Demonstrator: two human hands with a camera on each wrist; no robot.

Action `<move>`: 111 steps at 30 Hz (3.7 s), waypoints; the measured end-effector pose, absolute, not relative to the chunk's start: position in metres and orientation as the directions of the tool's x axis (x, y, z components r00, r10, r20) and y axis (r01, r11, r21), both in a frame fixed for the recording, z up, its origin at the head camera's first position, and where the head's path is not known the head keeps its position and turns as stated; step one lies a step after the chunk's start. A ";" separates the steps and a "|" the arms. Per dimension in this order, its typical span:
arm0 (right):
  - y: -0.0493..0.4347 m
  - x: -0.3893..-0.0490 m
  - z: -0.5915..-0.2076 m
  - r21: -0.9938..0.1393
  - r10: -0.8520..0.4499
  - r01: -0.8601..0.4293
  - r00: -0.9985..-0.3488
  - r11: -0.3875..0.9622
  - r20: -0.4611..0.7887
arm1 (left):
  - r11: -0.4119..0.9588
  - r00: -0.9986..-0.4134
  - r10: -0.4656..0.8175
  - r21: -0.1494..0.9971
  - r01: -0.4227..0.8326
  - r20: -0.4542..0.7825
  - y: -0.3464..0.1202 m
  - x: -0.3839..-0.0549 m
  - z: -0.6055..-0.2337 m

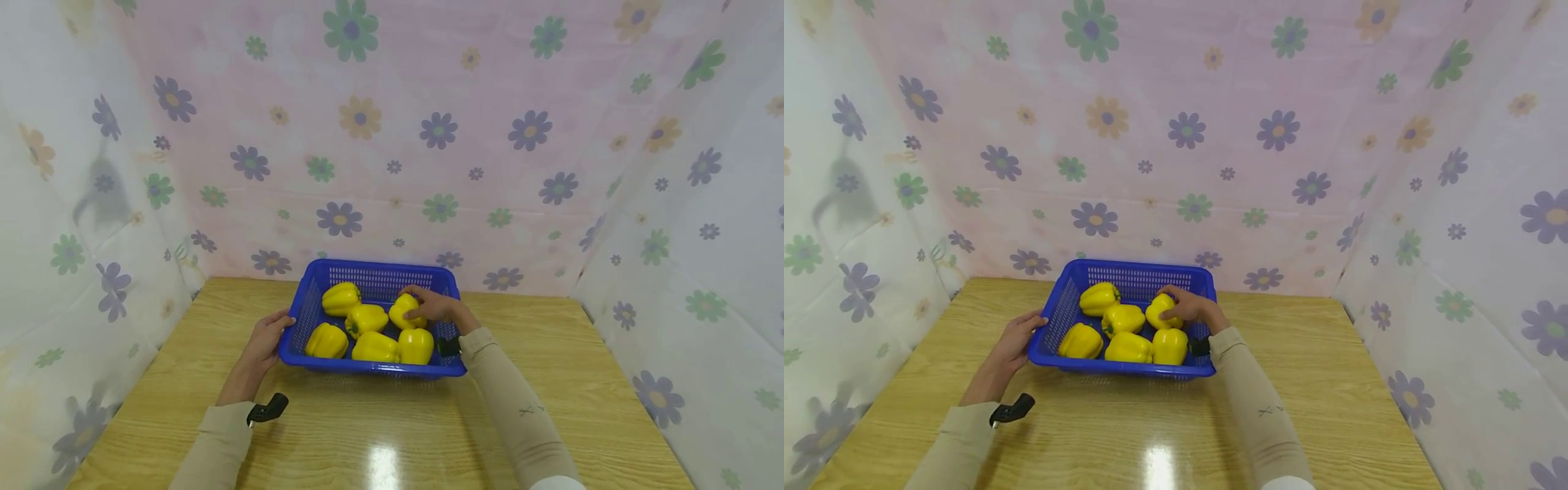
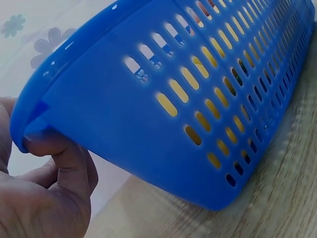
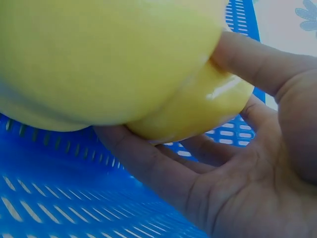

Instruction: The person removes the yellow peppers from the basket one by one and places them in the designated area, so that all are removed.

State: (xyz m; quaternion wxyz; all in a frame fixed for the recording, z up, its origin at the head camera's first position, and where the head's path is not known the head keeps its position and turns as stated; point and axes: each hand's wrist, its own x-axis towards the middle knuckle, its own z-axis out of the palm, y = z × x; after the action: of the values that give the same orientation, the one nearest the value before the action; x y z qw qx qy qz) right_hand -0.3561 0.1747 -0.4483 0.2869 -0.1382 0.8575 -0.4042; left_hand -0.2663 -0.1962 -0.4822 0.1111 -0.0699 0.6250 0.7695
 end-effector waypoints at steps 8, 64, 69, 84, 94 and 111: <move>0.180 -0.353 -0.439 -0.808 -0.455 -0.010 -0.831 0.589 -0.321 | -0.218 -0.973 0.085 0.949 -0.229 -0.216 -0.195 -0.265 -0.482; 0.245 -0.205 -0.470 -0.920 -0.068 -0.346 -0.929 -0.183 0.363 | -0.209 -0.967 0.078 0.945 -0.252 -0.241 -0.194 -0.266 -0.484; 0.258 -0.195 -0.478 -0.910 -0.079 -0.345 -0.925 -0.227 0.371 | -0.207 -0.969 0.081 0.947 -0.246 -0.234 -0.194 -0.265 -0.484; 0.296 -0.169 -0.504 -0.947 -0.044 -0.225 -0.970 -0.227 0.241 | -0.231 -0.973 0.076 0.946 -0.229 -0.217 -0.193 -0.265 -0.483; 0.302 -0.175 -0.516 -0.998 0.084 -0.001 -0.996 -0.058 -0.004 | -0.224 -0.975 0.073 0.949 -0.220 -0.209 -0.194 -0.265 -0.483; 0.306 -0.197 -0.526 -0.996 0.131 0.085 -0.988 0.039 -0.079 | -0.218 -0.972 0.069 0.948 -0.233 -0.224 -0.192 -0.262 -0.481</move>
State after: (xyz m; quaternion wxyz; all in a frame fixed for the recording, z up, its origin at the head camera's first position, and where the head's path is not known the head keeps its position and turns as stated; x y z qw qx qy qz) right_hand -0.1969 0.3060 -0.5259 -0.0169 0.0748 0.7205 -0.6892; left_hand -0.2622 -0.1916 -0.4812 0.0971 -0.0667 0.6178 0.7775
